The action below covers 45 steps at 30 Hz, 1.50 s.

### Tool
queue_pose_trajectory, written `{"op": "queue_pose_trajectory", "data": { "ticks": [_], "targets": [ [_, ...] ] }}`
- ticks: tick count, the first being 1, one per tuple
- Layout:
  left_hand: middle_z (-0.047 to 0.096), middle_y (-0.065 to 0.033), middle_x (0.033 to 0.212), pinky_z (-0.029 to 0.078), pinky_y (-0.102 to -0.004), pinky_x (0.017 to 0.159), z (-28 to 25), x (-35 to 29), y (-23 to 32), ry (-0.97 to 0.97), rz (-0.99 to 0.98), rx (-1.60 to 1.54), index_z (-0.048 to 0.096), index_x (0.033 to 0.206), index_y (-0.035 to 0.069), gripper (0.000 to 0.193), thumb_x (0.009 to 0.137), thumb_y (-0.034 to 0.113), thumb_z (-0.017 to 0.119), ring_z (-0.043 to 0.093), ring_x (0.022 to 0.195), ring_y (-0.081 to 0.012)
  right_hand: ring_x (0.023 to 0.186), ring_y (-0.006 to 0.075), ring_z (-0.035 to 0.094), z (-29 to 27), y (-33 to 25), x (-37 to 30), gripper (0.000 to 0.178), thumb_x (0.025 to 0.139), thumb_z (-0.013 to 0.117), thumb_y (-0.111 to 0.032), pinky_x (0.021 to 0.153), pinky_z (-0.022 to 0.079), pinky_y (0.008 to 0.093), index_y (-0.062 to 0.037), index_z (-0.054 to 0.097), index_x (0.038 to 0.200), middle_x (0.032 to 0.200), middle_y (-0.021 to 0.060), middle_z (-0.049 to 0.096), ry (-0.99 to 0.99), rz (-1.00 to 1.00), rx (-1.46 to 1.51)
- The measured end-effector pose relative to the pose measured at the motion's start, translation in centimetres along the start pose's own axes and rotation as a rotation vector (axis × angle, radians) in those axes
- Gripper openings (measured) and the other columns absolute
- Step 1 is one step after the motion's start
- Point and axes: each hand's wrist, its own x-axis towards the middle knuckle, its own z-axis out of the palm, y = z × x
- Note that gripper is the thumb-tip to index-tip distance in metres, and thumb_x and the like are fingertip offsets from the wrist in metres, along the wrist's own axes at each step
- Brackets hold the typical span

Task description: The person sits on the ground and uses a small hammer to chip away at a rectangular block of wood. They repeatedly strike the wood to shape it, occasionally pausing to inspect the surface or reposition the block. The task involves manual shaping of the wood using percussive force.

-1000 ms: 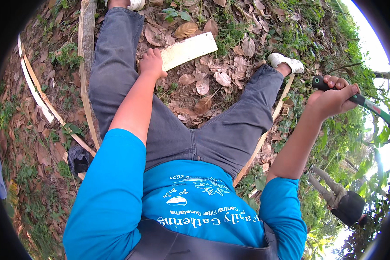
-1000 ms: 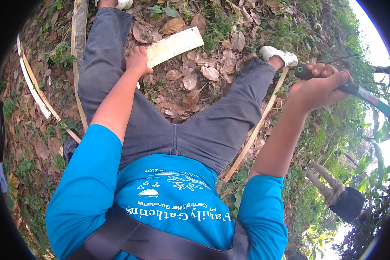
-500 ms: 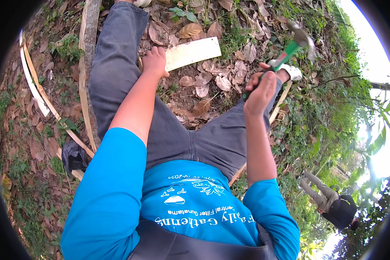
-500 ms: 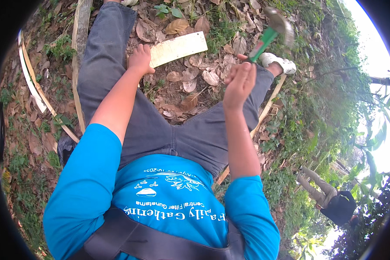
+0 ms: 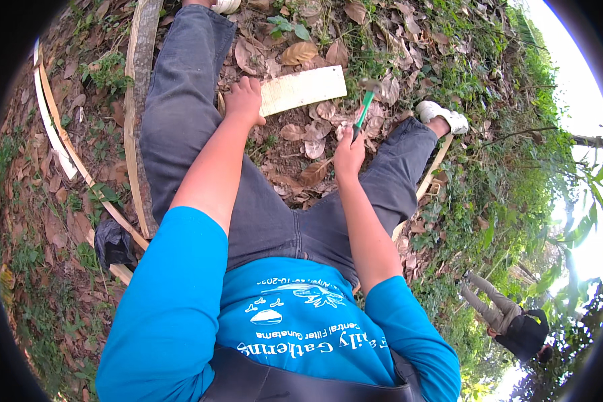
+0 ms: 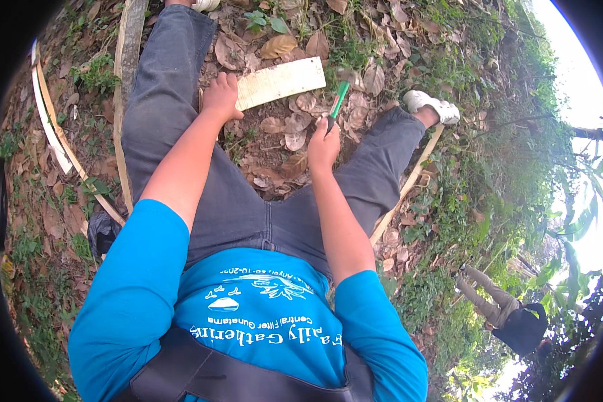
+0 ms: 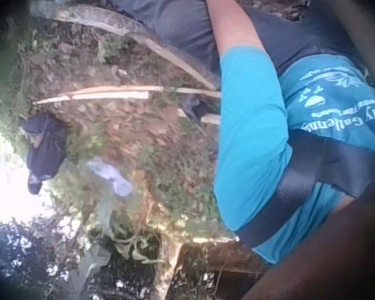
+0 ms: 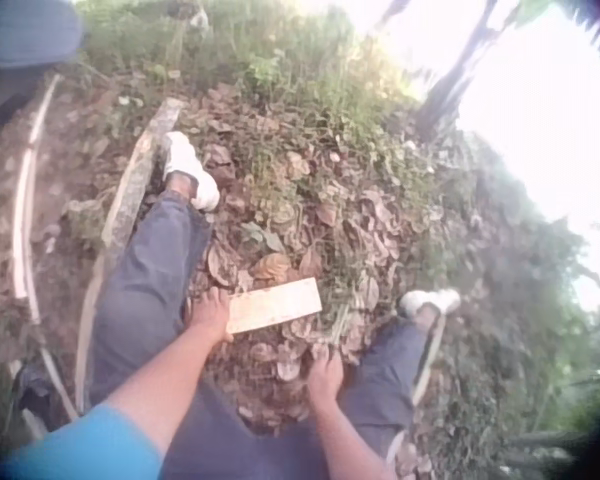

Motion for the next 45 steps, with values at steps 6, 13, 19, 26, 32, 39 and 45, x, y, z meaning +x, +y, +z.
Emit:
{"op": "queue_pose_trajectory", "data": {
  "ticks": [6,13,19,26,32,39,45],
  "targets": [
    [0.047,-0.0148,0.121,0.056,-0.0375,0.089,0.8,-0.9,-0.7,-0.041,-0.025,0.024,0.038,0.123,0.000,0.093,0.059,0.041,0.093,0.056,0.113,-0.0320,0.064,0.0094,0.049,-10.9,-15.1,-3.3,0.026,0.107,0.047,-0.030,0.063,0.047,0.0267,-0.0047,0.053,0.106,0.073,-0.0013,0.048,0.081,-0.496,0.477],
    [0.047,-0.0148,0.122,0.056,-0.0385,0.090,0.2,-0.5,-0.3,-0.031,-0.022,0.004,0.038,0.124,0.001,0.094,0.058,0.037,0.093,0.056,0.114,-0.0328,0.069,0.0174,0.053,-4.1,-9.0,-0.2,0.025,0.108,0.042,-0.029,0.070,0.050,0.0358,-0.0042,0.044,0.106,0.079,0.0061,0.051,0.091,-0.569,0.482],
    [0.047,-0.0149,0.124,0.056,-0.0401,0.091,0.9,-0.3,0.2,-0.027,0.001,-0.007,0.037,0.126,0.002,0.098,0.055,0.037,0.095,0.056,0.115,-0.0339,0.049,0.0059,0.045,-3.9,-2.1,2.6,0.021,0.102,0.055,-0.025,0.043,0.037,0.0235,-0.0062,0.056,0.094,0.067,-0.0031,0.050,-0.051,0.117,0.107],
    [0.046,-0.0154,0.124,0.056,-0.0395,0.091,0.5,-0.6,-0.3,-0.065,-0.020,-0.012,0.037,0.126,0.001,0.096,0.058,0.035,0.094,0.055,0.115,-0.0342,0.061,0.0085,0.045,-16.2,-18.7,-0.8,0.028,0.107,0.047,-0.033,0.057,0.043,0.0254,-0.0053,0.047,0.099,0.070,-0.0016,0.044,0.206,-0.596,0.635],
    [0.045,-0.0164,0.126,0.055,-0.0412,0.093,0.5,-0.3,0.1,-0.076,-0.004,-0.016,0.036,0.127,0.001,0.096,0.058,0.035,0.094,0.053,0.119,-0.0351,0.070,0.0183,0.054,-4.5,-9.0,-0.2,0.026,0.108,0.042,-0.031,0.071,0.049,0.0340,-0.0070,0.044,0.100,0.079,0.0071,0.052,0.086,-0.566,0.560],
    [0.045,-0.0158,0.124,0.056,-0.0421,0.091,1.1,-0.5,-0.3,-0.043,0.028,-0.025,0.036,0.127,0.002,0.096,0.058,0.035,0.094,0.055,0.116,-0.0363,0.059,0.0090,0.051,-3.6,-3.9,-1.4,0.018,0.100,0.057,-0.021,0.058,0.045,0.0295,-0.0045,0.059,0.094,0.068,-0.0011,0.054,-0.139,-0.004,0.203],
    [0.045,-0.0151,0.124,0.057,-0.0408,0.090,0.7,-0.4,-0.2,-0.063,-0.012,-0.031,0.037,0.126,0.002,0.095,0.056,0.034,0.094,0.055,0.116,-0.0344,0.060,0.0095,0.047,-15.2,-20.5,-1.2,0.031,0.106,0.049,-0.038,0.060,0.046,0.0268,-0.0118,0.045,0.090,0.068,-0.0027,0.044,0.166,-0.678,0.734]
  ]
}}
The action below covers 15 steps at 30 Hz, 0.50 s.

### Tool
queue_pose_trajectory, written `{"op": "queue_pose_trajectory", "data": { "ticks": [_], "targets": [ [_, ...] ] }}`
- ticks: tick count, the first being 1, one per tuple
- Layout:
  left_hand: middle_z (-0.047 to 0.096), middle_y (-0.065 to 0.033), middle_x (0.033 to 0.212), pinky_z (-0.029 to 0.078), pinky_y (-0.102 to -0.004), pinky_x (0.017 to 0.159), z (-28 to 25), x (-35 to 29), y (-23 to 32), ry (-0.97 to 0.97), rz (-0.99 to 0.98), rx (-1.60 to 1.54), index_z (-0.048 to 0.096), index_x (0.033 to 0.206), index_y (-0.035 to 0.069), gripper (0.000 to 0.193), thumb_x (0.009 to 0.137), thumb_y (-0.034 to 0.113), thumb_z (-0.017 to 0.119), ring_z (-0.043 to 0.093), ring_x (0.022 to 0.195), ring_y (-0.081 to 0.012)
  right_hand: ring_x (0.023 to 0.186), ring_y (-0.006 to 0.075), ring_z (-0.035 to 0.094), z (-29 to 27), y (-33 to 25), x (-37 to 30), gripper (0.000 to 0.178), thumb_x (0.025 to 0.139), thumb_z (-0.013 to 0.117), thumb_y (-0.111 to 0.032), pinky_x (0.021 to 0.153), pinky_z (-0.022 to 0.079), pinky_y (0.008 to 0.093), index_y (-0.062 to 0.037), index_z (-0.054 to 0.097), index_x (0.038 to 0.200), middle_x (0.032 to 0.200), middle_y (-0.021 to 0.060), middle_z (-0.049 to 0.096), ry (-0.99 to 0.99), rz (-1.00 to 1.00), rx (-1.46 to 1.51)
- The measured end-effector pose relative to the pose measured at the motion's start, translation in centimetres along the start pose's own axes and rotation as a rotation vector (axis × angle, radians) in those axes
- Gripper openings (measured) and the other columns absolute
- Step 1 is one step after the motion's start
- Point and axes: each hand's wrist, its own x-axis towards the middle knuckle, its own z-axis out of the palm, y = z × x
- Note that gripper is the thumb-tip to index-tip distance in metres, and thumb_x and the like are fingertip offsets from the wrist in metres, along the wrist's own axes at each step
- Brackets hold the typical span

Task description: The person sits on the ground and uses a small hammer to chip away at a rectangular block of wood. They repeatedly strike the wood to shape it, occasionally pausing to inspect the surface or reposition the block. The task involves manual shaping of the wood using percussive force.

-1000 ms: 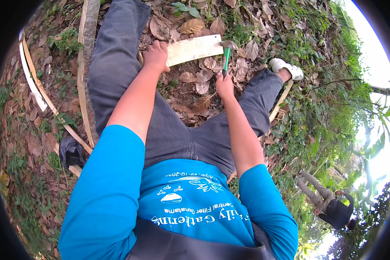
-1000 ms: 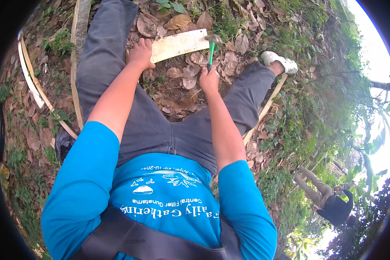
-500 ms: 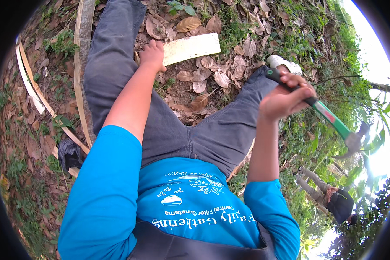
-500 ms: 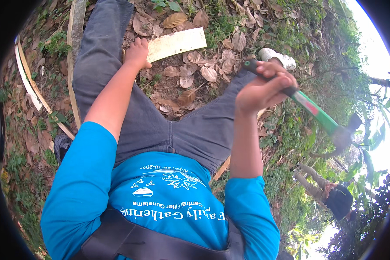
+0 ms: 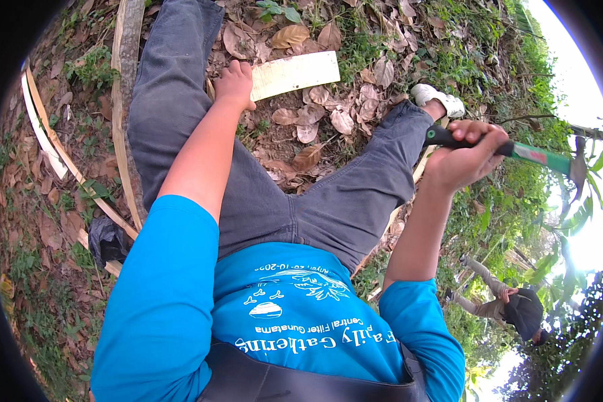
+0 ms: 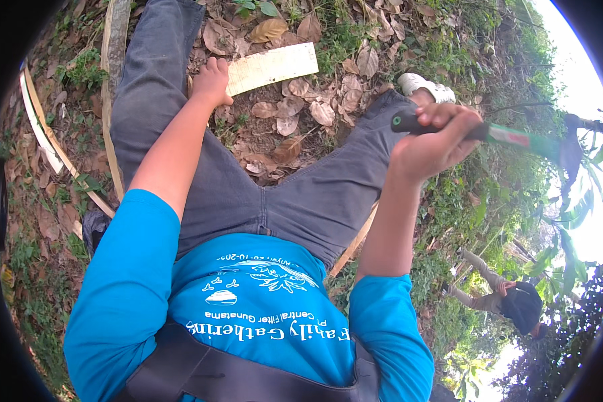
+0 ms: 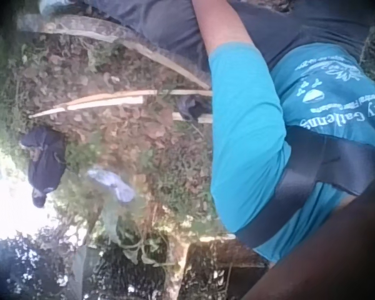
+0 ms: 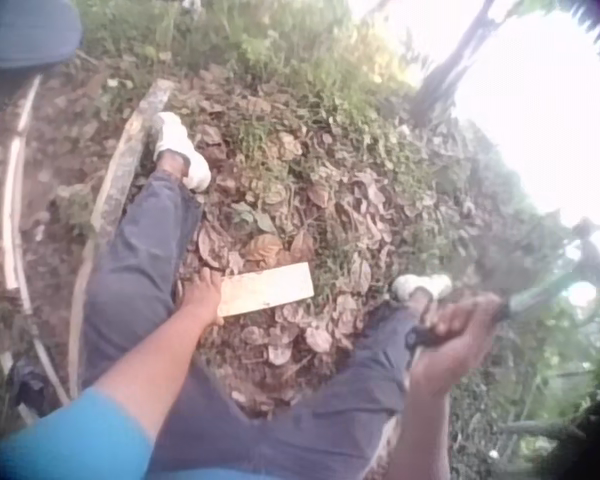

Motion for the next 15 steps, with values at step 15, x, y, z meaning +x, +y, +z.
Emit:
{"op": "queue_pose_trajectory", "data": {
  "ticks": [15],
  "targets": [
    [0.045,-0.0144,0.122,0.058,-0.0423,0.086,0.1,0.0,0.0,0.010,0.033,0.018,0.037,0.125,0.002,0.096,0.055,0.035,0.095,0.056,0.113,-0.0341,0.049,0.0063,0.042,-2.5,12.0,-9.9,0.022,0.104,0.054,-0.023,0.046,0.040,0.0234,-0.0085,0.054,0.087,0.061,-0.0024,0.045,-0.129,0.661,-0.315]
  ]
}}
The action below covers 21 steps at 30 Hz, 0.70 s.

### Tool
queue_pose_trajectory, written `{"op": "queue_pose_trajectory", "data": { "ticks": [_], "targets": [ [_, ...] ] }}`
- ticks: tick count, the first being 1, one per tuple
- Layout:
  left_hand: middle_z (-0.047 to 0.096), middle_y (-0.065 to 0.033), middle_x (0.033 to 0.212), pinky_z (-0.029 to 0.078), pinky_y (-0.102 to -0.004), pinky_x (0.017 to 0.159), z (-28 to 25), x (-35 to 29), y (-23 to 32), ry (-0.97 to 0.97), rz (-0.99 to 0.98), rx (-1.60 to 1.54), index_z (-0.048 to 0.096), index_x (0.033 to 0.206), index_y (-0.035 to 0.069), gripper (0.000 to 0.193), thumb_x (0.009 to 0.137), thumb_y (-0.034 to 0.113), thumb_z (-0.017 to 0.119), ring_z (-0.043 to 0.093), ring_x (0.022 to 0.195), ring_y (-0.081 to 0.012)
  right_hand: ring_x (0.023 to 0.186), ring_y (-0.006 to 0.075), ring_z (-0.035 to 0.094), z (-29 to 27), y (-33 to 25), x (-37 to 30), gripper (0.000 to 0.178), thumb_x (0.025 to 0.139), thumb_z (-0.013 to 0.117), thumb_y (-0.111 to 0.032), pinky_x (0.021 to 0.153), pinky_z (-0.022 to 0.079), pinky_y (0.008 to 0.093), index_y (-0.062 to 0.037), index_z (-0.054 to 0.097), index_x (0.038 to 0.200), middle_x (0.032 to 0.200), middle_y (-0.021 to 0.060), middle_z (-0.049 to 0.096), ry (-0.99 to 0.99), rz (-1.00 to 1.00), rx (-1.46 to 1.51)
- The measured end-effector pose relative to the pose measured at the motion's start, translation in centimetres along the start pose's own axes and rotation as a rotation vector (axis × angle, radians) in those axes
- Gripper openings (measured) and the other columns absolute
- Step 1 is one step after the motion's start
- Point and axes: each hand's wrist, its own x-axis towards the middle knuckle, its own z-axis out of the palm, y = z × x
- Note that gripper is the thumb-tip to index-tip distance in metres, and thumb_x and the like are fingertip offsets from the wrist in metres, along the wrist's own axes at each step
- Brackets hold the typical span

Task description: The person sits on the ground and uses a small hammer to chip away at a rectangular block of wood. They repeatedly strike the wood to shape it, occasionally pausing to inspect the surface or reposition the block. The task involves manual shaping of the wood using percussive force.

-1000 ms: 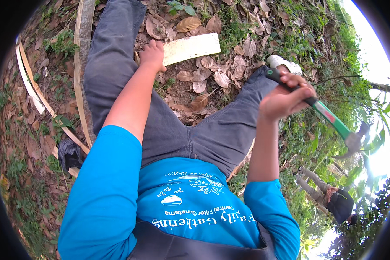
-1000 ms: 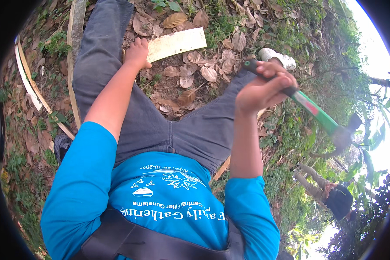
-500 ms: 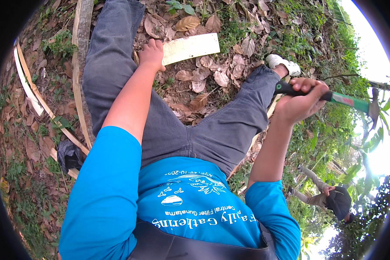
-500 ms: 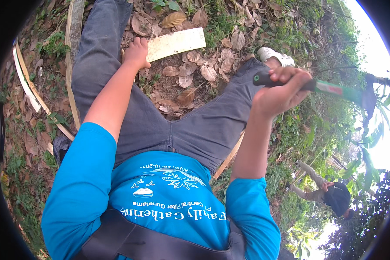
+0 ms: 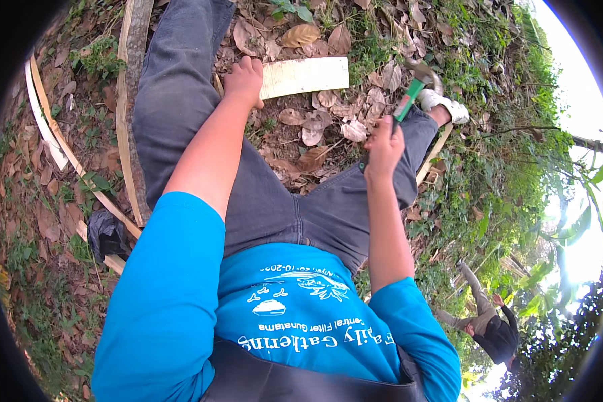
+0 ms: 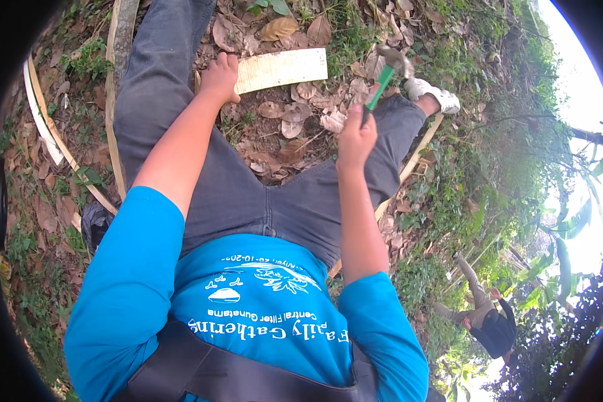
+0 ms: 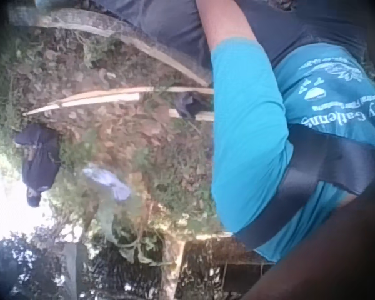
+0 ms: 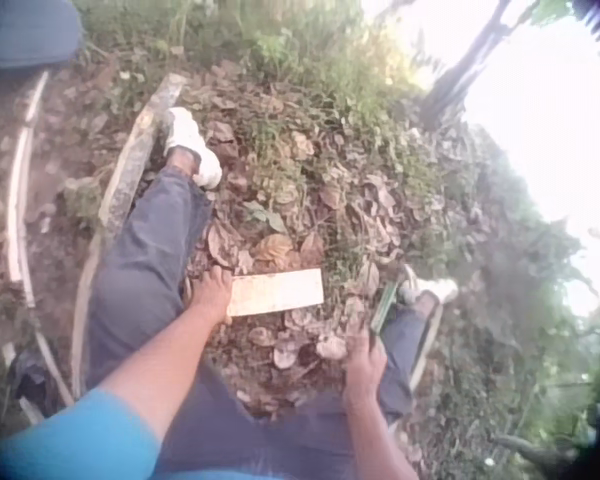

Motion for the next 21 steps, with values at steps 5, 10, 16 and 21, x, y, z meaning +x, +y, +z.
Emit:
{"op": "queue_pose_trajectory", "data": {
  "ticks": [5,10,16,21],
  "targets": [
    [0.044,-0.0141,0.124,0.058,-0.0429,0.088,0.0,0.0,0.0,-0.015,-0.017,0.002,0.037,0.126,0.002,0.096,0.056,0.034,0.094,0.054,0.116,-0.0339,0.063,0.0112,0.049,-3.8,-15.7,1.4,0.038,0.106,0.044,-0.046,0.064,0.049,0.0304,-0.0106,0.047,0.093,0.068,-0.0006,0.046,0.159,-0.655,0.292],
    [0.044,-0.0145,0.126,0.057,-0.0434,0.090,0.4,0.5,0.0,-0.016,-0.027,0.005,0.037,0.126,0.003,0.095,0.057,0.033,0.094,0.054,0.118,-0.0342,0.074,0.0163,0.053,1.5,-8.6,3.5,0.040,0.107,0.035,-0.049,0.081,0.051,0.0389,-0.0118,0.040,0.093,0.079,0.0050,0.050,0.235,-0.813,0.319],
    [0.043,-0.0168,0.127,0.057,-0.0446,0.091,-0.5,1.0,0.4,-0.003,-0.023,-0.036,0.035,0.128,0.001,0.097,0.057,0.034,0.094,0.055,0.117,-0.0365,0.069,0.0236,0.060,2.2,9.0,2.1,0.033,0.098,0.058,-0.030,0.070,0.049,0.0395,0.0024,0.059,0.097,0.071,0.0096,0.061,-0.201,0.116,-0.596],
    [0.043,-0.0162,0.126,0.058,-0.0441,0.089,-0.3,0.2,0.4,-0.045,-0.034,-0.024,0.036,0.127,0.001,0.096,0.057,0.033,0.094,0.055,0.115,-0.0365,0.050,0.0042,0.038,-1.0,-7.5,1.9,0.030,0.106,0.050,-0.032,0.045,0.037,0.0197,-0.0073,0.054,0.089,0.063,-0.0055,0.043,0.018,-0.122,0.150]
  ]
}}
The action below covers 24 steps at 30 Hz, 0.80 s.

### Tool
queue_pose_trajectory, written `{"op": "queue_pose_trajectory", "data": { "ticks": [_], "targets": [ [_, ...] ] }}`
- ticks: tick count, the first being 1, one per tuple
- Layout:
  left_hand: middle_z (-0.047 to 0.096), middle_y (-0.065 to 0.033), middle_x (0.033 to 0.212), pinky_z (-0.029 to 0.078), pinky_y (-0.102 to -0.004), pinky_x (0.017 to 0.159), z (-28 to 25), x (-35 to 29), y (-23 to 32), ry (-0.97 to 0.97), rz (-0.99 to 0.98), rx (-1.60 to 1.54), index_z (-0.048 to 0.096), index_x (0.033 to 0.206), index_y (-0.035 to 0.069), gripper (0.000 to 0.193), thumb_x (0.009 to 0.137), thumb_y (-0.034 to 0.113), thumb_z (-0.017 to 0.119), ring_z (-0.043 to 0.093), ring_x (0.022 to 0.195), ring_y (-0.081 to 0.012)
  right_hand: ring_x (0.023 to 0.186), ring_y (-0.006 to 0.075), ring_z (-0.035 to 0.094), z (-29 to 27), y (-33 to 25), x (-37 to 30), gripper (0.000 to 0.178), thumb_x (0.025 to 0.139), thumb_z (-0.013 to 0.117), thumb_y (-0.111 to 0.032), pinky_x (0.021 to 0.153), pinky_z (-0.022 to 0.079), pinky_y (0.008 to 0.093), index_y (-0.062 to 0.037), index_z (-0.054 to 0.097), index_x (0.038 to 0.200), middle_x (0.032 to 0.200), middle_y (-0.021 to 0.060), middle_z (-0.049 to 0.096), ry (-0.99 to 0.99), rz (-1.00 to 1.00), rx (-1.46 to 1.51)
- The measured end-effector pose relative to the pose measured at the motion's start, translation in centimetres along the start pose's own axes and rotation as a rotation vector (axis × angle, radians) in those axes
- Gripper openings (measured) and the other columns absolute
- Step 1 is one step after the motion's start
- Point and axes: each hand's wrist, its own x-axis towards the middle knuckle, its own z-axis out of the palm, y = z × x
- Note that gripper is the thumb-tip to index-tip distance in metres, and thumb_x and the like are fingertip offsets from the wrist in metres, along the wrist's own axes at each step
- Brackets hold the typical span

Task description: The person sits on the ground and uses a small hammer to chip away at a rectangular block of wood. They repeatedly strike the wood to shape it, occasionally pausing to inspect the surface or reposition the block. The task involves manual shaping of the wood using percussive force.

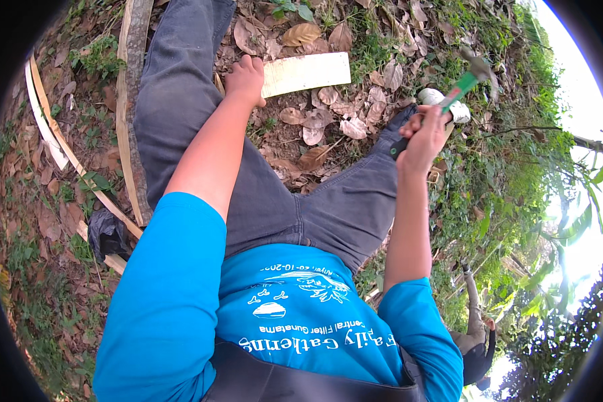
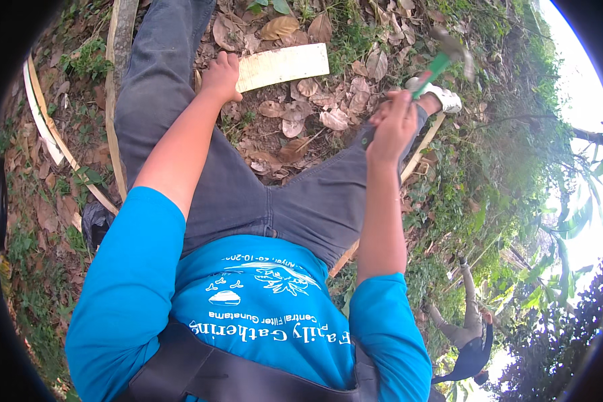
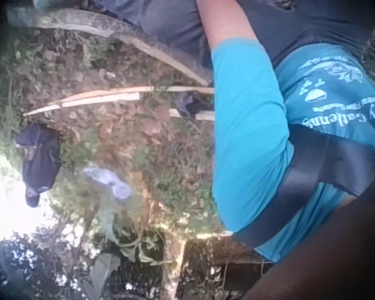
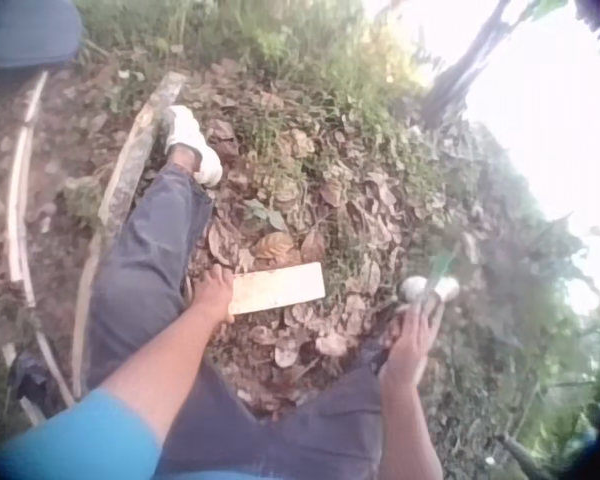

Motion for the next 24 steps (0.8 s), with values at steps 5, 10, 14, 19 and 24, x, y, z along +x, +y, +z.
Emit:
{"op": "queue_pose_trajectory", "data": {
  "ticks": [5,10,14,19,24],
  "targets": [
    [0.044,-0.0152,0.124,0.058,-0.0438,0.087,0.3,0.0,-0.2,0.039,0.003,-0.012,0.037,0.126,0.002,0.095,0.057,0.032,0.094,0.055,0.115,-0.0354,0.060,0.0129,0.048,-1.4,-10.5,3.0,0.042,0.104,0.040,-0.055,0.063,0.047,0.0321,-0.0142,0.046,0.095,0.068,-0.0004,0.045,0.196,-0.525,0.239],
    [0.044,-0.0150,0.124,0.057,-0.0434,0.088,-0.1,0.1,0.4,0.027,0.004,0.004,0.037,0.126,0.002,0.096,0.056,0.033,0.094,0.054,0.116,-0.0350,0.067,0.0181,0.055,2.7,5.5,1.3,0.039,0.107,0.040,-0.044,0.071,0.051,0.0352,-0.0068,0.045,0.097,0.072,0.0062,0.051,0.127,-0.411,-0.070],
    [0.044,-0.0156,0.126,0.057,-0.0431,0.091,0.1,0.4,1.1,0.031,0.028,-0.002,0.035,0.129,0.002,0.100,0.056,0.035,0.095,0.054,0.117,-0.0351,0.048,0.0100,0.047,-0.2,17.7,-0.8,0.029,0.101,0.056,-0.031,0.045,0.042,0.0259,-0.0033,0.057,0.092,0.060,-0.0002,0.048,-0.194,0.415,-0.716],
    [0.043,-0.0153,0.126,0.057,-0.0438,0.090,-0.1,0.0,0.1,-0.003,0.001,-0.007,0.034,0.129,0.001,0.099,0.058,0.034,0.094,0.054,0.118,-0.0345,0.048,0.0038,0.038,-1.6,1.6,1.6,0.032,0.105,0.053,-0.031,0.042,0.034,0.0228,-0.0060,0.058,0.086,0.060,-0.0057,0.042,-0.009,0.125,-0.171],
    [0.043,-0.0153,0.126,0.057,-0.0438,0.089,-0.1,-0.1,0.0,-0.005,-0.006,0.007,0.034,0.130,0.001,0.099,0.058,0.034,0.094,0.054,0.117,-0.0347,0.058,0.0124,0.046,-3.4,-11.4,4.2,0.052,0.104,0.031,-0.060,0.062,0.047,0.0327,-0.0127,0.050,0.094,0.066,-0.0011,0.043,0.177,-0.435,0.204]
  ]
}}
